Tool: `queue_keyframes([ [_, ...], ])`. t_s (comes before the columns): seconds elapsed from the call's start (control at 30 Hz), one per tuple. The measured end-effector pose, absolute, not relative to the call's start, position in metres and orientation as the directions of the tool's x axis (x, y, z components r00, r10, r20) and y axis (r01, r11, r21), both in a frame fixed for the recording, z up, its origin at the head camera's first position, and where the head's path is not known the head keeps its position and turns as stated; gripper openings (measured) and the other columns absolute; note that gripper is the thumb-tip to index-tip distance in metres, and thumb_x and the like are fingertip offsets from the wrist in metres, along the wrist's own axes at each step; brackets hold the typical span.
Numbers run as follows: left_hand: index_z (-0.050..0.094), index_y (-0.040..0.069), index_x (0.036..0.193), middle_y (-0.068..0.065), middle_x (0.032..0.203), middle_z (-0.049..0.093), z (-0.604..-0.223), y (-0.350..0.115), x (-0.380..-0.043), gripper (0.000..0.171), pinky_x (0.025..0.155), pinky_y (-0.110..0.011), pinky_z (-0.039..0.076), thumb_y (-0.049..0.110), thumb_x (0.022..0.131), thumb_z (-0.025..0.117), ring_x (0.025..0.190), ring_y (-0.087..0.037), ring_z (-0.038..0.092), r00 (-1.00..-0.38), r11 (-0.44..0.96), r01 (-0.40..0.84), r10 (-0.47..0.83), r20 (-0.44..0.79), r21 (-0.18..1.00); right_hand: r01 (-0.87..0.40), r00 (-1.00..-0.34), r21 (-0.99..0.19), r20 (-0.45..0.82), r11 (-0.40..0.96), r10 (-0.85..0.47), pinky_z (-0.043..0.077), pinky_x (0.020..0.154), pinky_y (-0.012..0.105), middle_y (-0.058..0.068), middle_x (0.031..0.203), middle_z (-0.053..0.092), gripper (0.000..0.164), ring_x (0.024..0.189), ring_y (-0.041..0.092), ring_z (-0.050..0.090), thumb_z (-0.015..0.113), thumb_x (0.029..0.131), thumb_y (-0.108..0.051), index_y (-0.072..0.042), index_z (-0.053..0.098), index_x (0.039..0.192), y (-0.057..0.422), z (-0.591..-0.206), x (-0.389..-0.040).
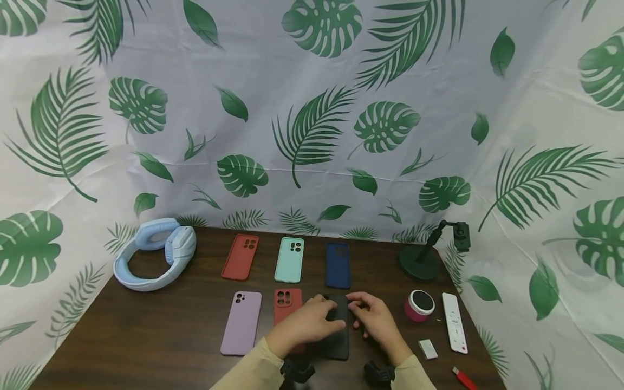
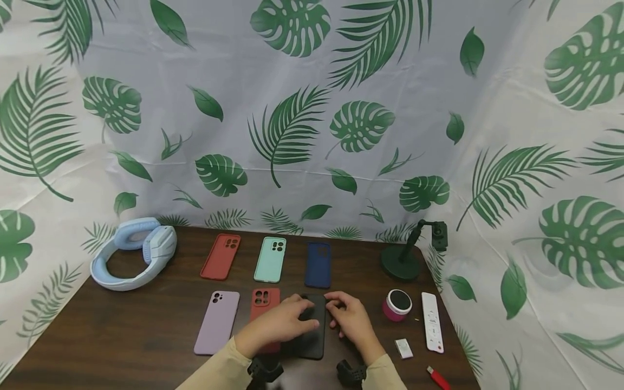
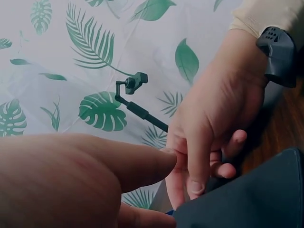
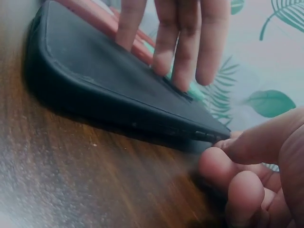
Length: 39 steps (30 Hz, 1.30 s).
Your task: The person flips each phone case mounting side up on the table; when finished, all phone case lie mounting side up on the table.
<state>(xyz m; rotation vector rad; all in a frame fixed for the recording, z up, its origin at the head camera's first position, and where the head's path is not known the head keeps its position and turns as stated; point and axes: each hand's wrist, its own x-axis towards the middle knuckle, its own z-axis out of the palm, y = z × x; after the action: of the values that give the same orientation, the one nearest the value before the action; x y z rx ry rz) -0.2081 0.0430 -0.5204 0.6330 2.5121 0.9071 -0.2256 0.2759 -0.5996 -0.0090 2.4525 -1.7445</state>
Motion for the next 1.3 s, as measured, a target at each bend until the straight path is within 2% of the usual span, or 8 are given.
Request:
queue_keyframes([
  [0.13, 0.057, 0.01, 0.143, -0.012, 0.133, 0.056, -0.519, 0.044, -0.21, 0.066, 0.099, -0.046, 0.051, 0.055, 0.095, 0.063, 0.121, -0.026, 0.056, -0.824, 0.686, 0.286, 0.533, -0.195, 0.669, 0.054, -0.988, -0.952, -0.095, 0.303, -0.123, 0.046, 0.036, 0.033, 0.014, 0.108, 0.069, 0.031, 0.064, 0.022, 0.066, 0.074, 0.092, -0.017, -0.017, 0.069, 0.123, 0.28, -0.599, -0.229],
  [0.33, 0.056, 0.008, 0.143, -0.014, 0.131, 0.056, -0.52, 0.047, -0.212, 0.066, 0.098, -0.045, 0.051, 0.053, 0.095, 0.064, 0.119, -0.026, 0.057, -0.841, 0.687, 0.287, 0.515, -0.168, 0.668, 0.009, -0.987, -0.944, -0.061, 0.329, -0.147, 0.048, 0.037, 0.039, 0.01, 0.105, 0.069, 0.032, 0.064, 0.021, 0.067, 0.074, 0.094, -0.021, -0.021, 0.067, 0.125, 0.282, -0.599, -0.23],
  [0.6, 0.061, 0.008, 0.137, -0.013, 0.123, 0.056, -0.521, 0.05, -0.211, 0.059, 0.093, -0.045, 0.052, 0.047, 0.093, 0.068, 0.11, -0.026, 0.058, -0.871, 0.674, 0.244, 0.468, -0.147, 0.698, -0.02, -0.986, -0.943, -0.036, 0.331, -0.161, 0.048, 0.036, 0.04, 0.008, 0.098, 0.07, 0.033, 0.064, 0.021, 0.067, 0.072, 0.095, -0.027, -0.026, 0.066, 0.127, 0.282, -0.599, -0.23],
  [0.87, 0.064, 0.007, 0.131, -0.01, 0.116, 0.053, -0.525, 0.049, -0.206, 0.055, 0.086, -0.044, 0.052, 0.042, 0.089, 0.074, 0.104, -0.025, 0.054, -0.879, 0.643, 0.23, 0.459, -0.128, 0.731, -0.02, -0.983, -0.956, -0.035, 0.291, -0.181, 0.047, 0.034, 0.039, 0.009, 0.102, 0.07, 0.036, 0.067, 0.022, 0.069, 0.073, 0.094, -0.031, -0.029, 0.065, 0.129, 0.281, -0.604, -0.228],
  [1.1, 0.063, 0.009, 0.128, -0.008, 0.114, 0.051, -0.531, 0.049, -0.204, 0.055, 0.084, -0.042, 0.053, 0.046, 0.089, 0.074, 0.104, -0.023, 0.054, -0.886, 0.62, 0.222, 0.45, -0.109, 0.752, -0.03, -0.984, -0.967, -0.015, 0.253, -0.176, 0.048, 0.037, 0.035, 0.009, 0.105, 0.07, 0.038, 0.072, 0.022, 0.071, 0.074, 0.094, -0.026, -0.03, 0.065, 0.131, 0.278, -0.605, -0.225],
  [1.3, 0.059, 0.008, 0.127, -0.009, 0.116, 0.051, -0.53, 0.049, -0.204, 0.057, 0.085, -0.044, 0.054, 0.049, 0.089, 0.073, 0.104, -0.024, 0.056, -0.89, 0.577, 0.198, 0.444, -0.1, 0.793, -0.09, -0.984, -0.96, 0.044, 0.266, -0.175, 0.048, 0.037, 0.038, 0.008, 0.105, 0.07, 0.04, 0.071, 0.023, 0.069, 0.072, 0.095, -0.027, -0.03, 0.062, 0.134, 0.276, -0.606, -0.225],
])
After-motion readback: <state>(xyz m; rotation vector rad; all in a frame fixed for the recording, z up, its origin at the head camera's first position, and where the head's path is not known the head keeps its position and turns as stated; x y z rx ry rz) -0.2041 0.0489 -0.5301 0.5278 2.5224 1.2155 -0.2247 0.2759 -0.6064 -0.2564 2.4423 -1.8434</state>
